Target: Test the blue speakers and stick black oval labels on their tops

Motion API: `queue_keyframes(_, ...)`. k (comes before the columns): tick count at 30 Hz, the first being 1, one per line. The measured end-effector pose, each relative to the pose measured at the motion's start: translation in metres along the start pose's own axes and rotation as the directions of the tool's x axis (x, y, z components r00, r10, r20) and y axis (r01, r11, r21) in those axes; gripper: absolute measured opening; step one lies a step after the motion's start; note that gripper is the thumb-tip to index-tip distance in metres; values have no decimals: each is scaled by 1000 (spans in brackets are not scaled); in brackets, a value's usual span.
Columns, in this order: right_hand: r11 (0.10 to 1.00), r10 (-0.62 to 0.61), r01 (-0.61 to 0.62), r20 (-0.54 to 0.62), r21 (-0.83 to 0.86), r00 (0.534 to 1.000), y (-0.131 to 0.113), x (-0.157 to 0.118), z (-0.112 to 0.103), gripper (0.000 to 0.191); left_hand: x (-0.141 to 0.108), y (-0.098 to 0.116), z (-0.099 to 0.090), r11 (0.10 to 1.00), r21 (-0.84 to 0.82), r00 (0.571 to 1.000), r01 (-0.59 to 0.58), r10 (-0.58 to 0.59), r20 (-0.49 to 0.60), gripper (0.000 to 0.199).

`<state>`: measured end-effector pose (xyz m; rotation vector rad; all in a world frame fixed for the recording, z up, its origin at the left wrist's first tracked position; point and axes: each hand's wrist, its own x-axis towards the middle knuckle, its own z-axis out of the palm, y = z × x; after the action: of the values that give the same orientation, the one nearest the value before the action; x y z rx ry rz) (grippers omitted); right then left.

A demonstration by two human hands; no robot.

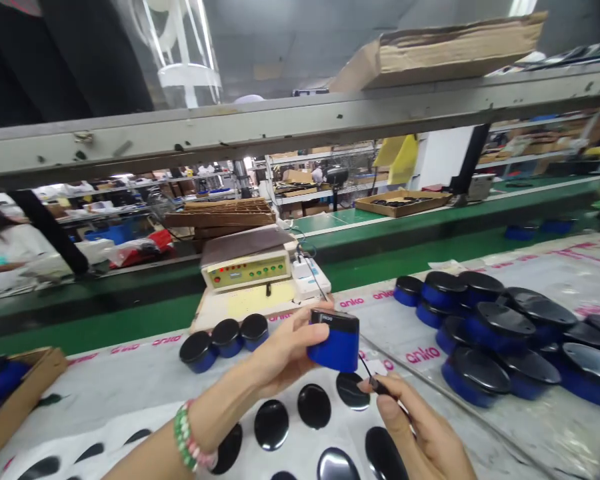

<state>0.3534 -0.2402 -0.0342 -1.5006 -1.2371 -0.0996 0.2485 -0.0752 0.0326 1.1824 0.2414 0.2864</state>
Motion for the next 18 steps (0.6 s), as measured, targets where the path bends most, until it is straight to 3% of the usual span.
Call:
queue_keyframes(2,995,-92,90,62,30,994,-16,9,6,15,-29,0,-2,989,-147,997,13,-24,-74,49)
queue_keyframes(6,975,-213,200,164,97,963,-50,20,18,28,-65,-5,-5,988,-141,990,-63,45,-133,51)
queue_keyframes(14,931,-362,365,156,9,919,-76,24,23,23,-92,-5,-8,975,173,987,-138,150,-61,65)
queue_keyframes(18,891,-399,427,184,-153,898,-79,21,19,20,-102,-6,-4,928,343,968,-143,204,-149,51)
